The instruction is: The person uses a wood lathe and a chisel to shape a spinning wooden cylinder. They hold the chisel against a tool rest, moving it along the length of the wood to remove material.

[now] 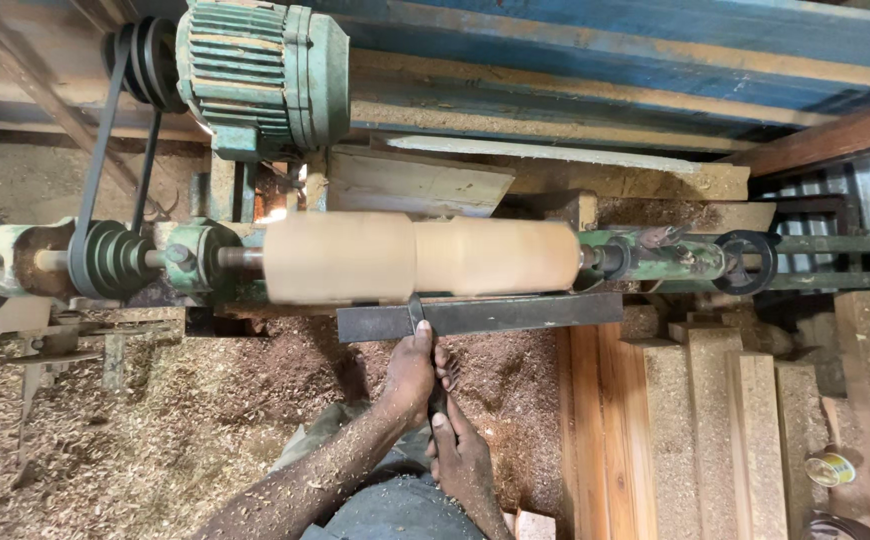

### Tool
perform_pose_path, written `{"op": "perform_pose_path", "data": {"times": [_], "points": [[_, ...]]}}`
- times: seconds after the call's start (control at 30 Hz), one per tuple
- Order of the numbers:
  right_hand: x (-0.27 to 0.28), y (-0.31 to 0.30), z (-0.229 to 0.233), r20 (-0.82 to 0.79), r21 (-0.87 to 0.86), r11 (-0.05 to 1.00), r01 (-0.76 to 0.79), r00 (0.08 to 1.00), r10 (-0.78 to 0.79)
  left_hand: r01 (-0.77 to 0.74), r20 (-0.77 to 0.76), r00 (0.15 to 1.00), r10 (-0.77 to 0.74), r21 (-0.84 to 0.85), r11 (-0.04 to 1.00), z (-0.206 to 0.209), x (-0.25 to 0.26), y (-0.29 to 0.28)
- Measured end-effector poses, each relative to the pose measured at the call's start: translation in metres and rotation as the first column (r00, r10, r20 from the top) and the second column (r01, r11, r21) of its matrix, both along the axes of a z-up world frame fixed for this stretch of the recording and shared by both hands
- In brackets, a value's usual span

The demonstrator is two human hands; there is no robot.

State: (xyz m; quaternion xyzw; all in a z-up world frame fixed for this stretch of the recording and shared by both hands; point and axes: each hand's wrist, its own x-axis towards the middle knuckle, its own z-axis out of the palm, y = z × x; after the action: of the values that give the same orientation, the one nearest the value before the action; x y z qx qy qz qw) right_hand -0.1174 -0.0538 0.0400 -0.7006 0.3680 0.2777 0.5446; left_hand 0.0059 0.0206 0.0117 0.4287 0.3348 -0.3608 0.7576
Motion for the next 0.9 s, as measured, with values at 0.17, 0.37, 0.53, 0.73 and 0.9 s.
{"op": "perform_pose_path", "data": {"times": [0.17,0.37,0.53,0.73,0.9], "points": [[-0.003,-0.001,-0.009,-0.023,0.013,1.0,0.027,0.999,-0.026,-0.028,-0.025,0.999,0.028,-0.018,0.999,-0.003,0.0,0.0],[-0.013,0.007,-0.029,0.016,0.105,0.991,0.083,0.996,-0.085,0.019,0.005,1.0,-0.018,-0.098,0.995,-0.008,0.0,0.006],[-0.013,0.015,-0.025,-0.015,0.11,0.986,0.125,0.992,-0.125,0.039,-0.013,0.999,-0.04,-0.073,0.997,-0.007,0.001,0.008],[-0.011,0.025,-0.028,-0.058,0.122,0.982,0.143,0.989,-0.136,0.11,0.003,0.994,-0.11,-0.093,0.99,-0.004,0.007,0.011],[-0.012,0.029,-0.029,0.018,0.148,0.979,0.137,0.99,-0.142,0.196,-0.013,0.98,-0.199,-0.127,0.972,0.003,0.012,0.014]]}}
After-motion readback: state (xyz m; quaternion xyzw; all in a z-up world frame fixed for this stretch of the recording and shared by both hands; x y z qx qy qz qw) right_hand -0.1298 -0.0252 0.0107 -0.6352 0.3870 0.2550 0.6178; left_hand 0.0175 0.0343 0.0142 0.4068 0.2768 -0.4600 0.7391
